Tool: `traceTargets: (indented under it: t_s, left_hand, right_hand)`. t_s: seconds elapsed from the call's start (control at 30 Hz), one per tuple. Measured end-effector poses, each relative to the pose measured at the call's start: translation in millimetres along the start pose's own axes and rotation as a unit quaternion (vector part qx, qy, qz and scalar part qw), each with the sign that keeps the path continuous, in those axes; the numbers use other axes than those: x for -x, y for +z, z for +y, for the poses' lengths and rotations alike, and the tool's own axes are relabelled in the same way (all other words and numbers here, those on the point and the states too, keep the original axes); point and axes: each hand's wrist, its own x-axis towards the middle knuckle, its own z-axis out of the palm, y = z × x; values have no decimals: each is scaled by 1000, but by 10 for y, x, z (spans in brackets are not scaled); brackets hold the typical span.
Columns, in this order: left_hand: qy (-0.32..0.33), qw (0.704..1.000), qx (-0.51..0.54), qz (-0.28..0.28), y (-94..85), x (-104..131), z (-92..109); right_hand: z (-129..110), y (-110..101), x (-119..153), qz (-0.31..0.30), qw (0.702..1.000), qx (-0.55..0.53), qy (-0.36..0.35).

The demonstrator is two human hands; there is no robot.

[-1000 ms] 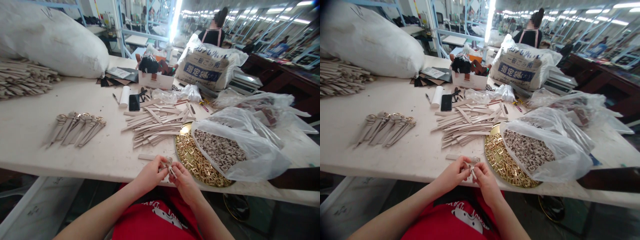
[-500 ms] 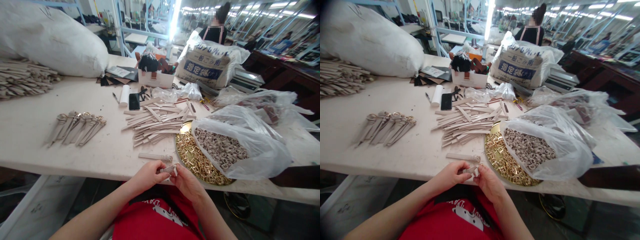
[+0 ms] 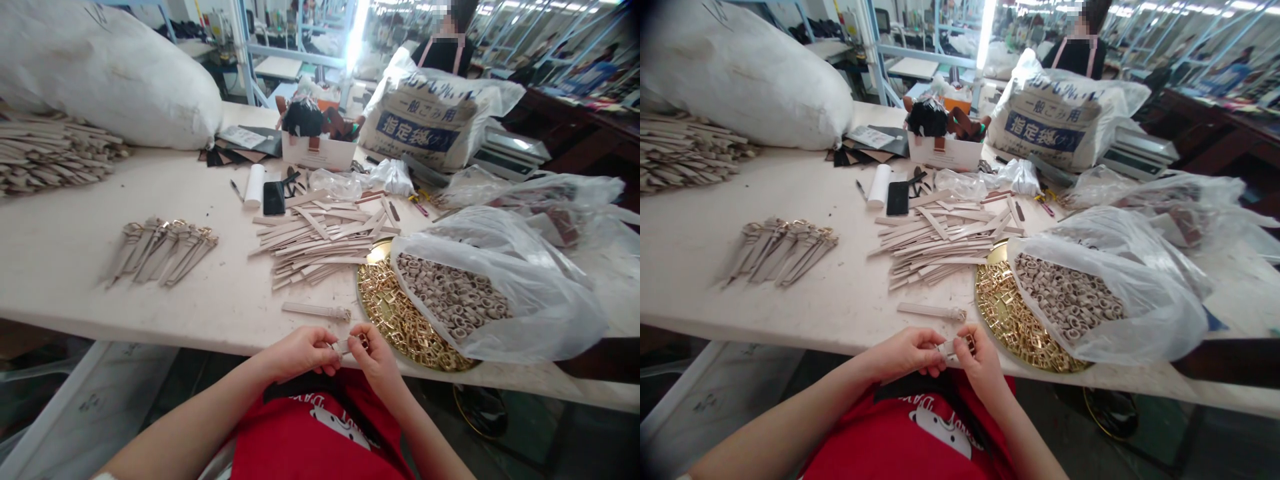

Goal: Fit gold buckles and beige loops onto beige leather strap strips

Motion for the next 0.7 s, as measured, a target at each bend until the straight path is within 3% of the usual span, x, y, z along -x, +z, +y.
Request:
traceTargets:
  t_s: [0.23, 0.37, 0.53, 0.7]
  left_hand:
    - [-9, 1000, -11, 3, 10, -12, -13]
    - [2, 999, -54, 0, 66, 2, 25]
    - [18, 998, -59, -20, 63, -17, 34]
    - [42, 993, -110, 14, 21, -18, 85]
  right_hand:
    - [-50, -57, 70, -85, 991, 91, -53]
    - [-85, -89, 98, -118, 990, 49, -52]
    - [-41, -25, 139, -86, 995, -45, -4]
    - [11, 109, 103, -41, 997, -2, -58]
